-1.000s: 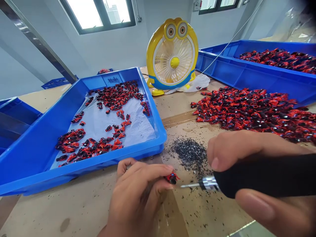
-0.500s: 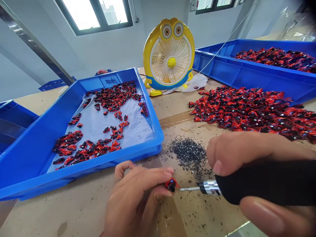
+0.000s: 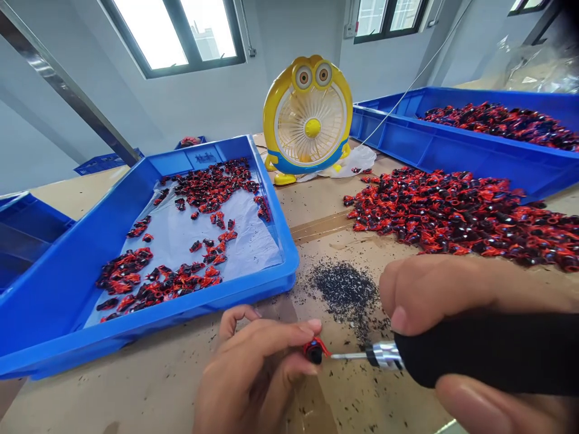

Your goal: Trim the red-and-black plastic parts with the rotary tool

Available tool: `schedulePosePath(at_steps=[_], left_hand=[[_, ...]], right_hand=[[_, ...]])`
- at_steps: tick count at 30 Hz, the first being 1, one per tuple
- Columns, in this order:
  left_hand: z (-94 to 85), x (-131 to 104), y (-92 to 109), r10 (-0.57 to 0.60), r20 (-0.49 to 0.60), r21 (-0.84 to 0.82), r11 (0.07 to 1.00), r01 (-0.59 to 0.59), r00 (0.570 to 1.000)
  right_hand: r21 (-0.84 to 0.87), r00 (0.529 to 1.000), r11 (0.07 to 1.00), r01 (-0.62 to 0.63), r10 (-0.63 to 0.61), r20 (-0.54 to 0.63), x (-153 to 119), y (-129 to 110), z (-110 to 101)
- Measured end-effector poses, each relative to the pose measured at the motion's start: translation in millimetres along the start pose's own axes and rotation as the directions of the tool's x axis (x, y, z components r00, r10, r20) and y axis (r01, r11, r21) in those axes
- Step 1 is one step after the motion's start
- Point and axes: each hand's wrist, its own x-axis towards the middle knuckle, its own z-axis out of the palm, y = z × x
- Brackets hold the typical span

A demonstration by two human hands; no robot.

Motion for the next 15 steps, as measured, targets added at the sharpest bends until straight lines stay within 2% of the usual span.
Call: schedulePosePath(at_steps=[5,8,15], left_hand=[[-0.5,6.2,3.9,0.072,-0.018,-0.042,0.996,-0.073,0.997],[-0.8,7.5,5.6,0.065,-0.009,-0.037,0.997,-0.066,0.998],[-0.4,5.2,-0.6,0.086,0.024,-0.053,0.995,-0.084,0.996]], right_hand=[[0.044,0.999,0.998,0.045,-0.046,0.023,2.7,2.0,-3.0],[-0.027,0.998,0.999,0.047,-0.048,-0.03,5.8,-1.4,-0.2],[-0.133,0.997,0.988,0.075,-0.078,-0.018,3.5,3.6,5.2]])
